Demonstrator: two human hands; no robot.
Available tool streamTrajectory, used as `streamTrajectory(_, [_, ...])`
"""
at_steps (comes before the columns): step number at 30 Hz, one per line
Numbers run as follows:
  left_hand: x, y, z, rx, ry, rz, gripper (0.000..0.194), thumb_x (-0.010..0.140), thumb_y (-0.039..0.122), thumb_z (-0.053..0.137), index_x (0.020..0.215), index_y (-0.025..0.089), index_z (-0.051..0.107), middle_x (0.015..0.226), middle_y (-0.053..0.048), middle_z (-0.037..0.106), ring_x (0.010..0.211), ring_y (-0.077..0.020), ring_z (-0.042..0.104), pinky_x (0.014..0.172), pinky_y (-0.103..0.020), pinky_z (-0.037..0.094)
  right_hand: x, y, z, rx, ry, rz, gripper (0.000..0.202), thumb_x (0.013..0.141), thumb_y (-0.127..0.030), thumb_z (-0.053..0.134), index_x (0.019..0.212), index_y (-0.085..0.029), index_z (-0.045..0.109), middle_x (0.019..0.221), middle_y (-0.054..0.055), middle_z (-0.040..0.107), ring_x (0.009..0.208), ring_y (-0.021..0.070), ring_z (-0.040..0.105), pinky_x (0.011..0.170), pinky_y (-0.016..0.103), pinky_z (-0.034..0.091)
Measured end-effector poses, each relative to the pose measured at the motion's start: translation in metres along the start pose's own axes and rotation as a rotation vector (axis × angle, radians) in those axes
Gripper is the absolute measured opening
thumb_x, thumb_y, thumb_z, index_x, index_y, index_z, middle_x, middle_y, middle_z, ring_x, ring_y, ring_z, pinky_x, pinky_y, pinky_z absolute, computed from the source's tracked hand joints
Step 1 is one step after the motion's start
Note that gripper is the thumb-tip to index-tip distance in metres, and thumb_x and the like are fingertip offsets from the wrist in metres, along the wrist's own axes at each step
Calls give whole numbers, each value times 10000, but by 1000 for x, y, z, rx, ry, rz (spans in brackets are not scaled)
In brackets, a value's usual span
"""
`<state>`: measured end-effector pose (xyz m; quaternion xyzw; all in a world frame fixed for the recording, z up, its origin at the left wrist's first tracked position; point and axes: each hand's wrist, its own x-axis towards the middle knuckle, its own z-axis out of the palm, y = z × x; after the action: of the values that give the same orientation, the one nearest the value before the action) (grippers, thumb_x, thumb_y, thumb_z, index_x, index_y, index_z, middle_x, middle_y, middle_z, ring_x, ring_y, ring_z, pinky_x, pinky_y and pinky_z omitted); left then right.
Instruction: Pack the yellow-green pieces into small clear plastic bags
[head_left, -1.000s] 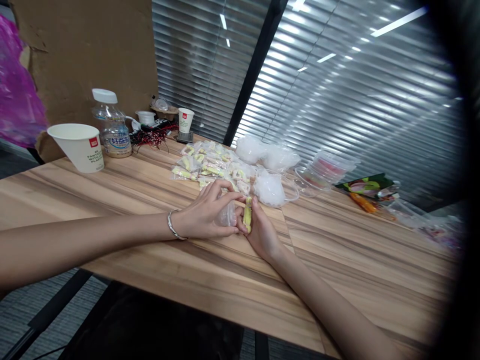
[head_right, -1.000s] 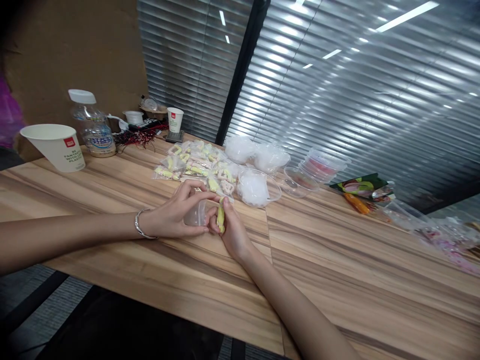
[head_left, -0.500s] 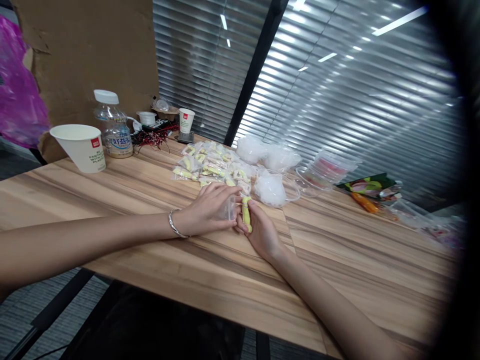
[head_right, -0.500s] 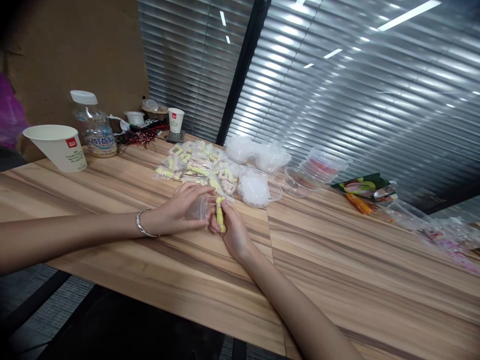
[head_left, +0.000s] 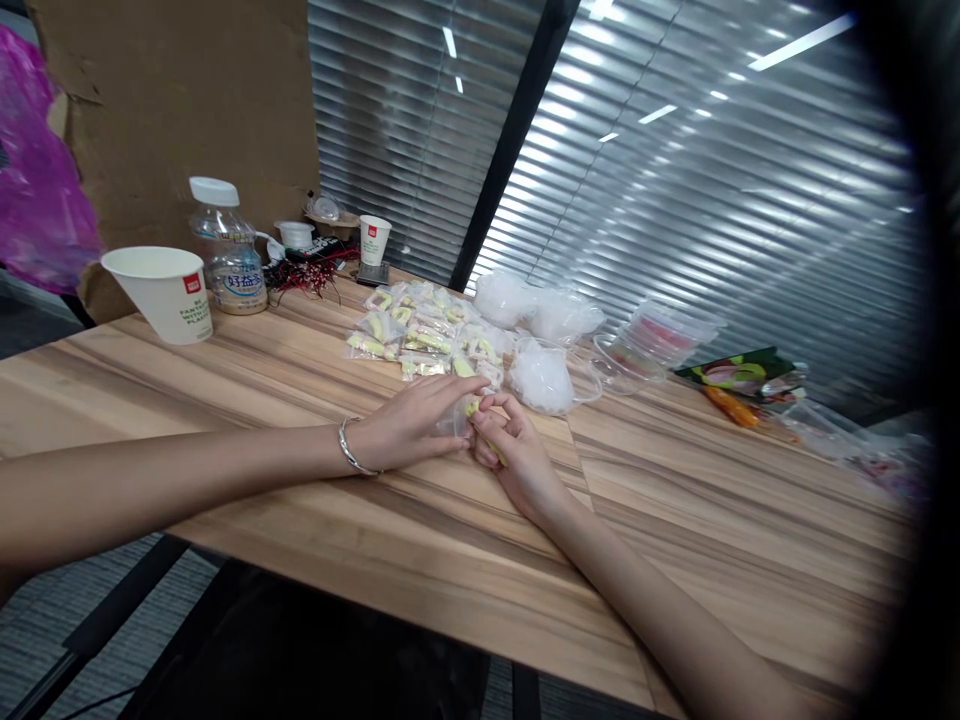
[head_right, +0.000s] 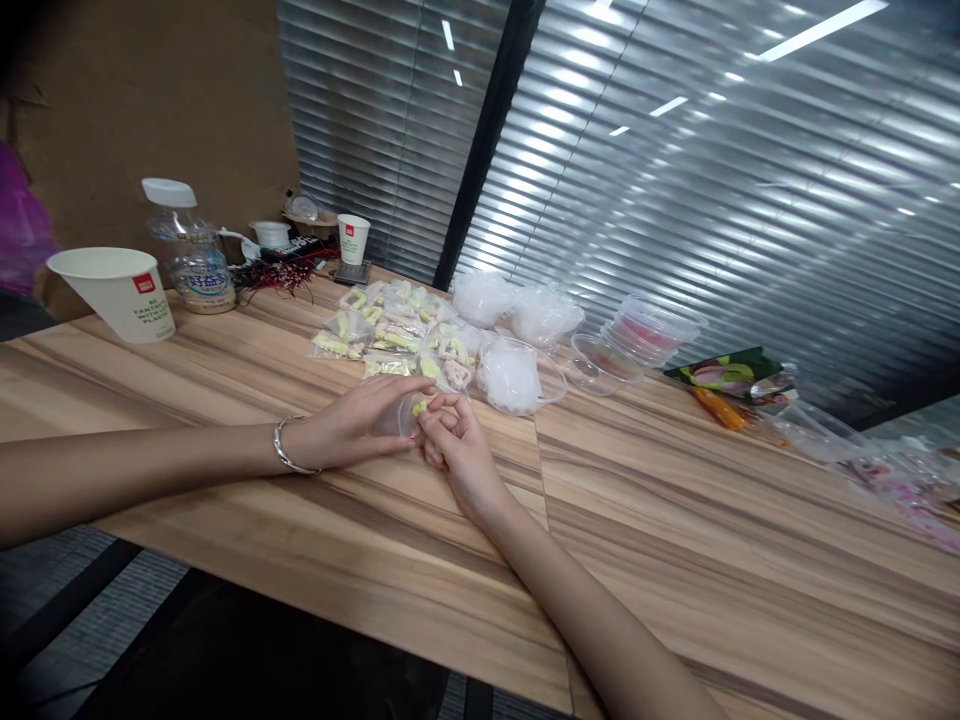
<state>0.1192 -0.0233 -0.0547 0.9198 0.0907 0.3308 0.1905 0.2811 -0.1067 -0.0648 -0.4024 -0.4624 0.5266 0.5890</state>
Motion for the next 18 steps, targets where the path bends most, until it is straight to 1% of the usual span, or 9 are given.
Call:
streamTrajectory(5, [2,3,-3,-46,-54,64,512,843,271,564,1322,201,399,1258,-111,526,1158,-227,485,969,-374,390,-1,1,0,-93,-5,-13,190,788,-284,658,844,-201,497,692,-44,512,464,44,313,436,199,192])
streamTrajectory(7, [2,3,-4,-52,-72,69,512,843,251,562,1326,200,400,1265,-110,524,1167,-220,481,979,-369,385,-1,2,0,-121,5,-12,164,789,-271,648,848,-198,514,713,-36,510,480,50,329,446,205,204])
streamTrajectory(11, [2,3,-4,-60,-79,56,526,828,198,561,1328,209,401,1261,-106,529,1166,-221,483,977,-382,388,-2,1,0,-137,23,4,109,802,-265,611,865,-197,555,689,-30,487,513,71,359,471,215,238])
streamTrajectory(14, [2,4,-5,-61,-83,42,505,823,183,558,1309,208,424,1249,-104,535,1157,-221,486,972,-382,390,-3,-1,1,-132,40,14,108,787,-268,614,857,-191,586,728,-13,519,542,82,394,508,228,299])
streamTrajectory(18, [3,6,-6,-53,-107,27,480,827,191,557,1293,204,441,1250,-107,528,1149,-223,484,971,-376,389,-4,-1,1,-103,52,17,111,775,-259,615,858,-186,616,791,6,558,622,105,471,628,259,396])
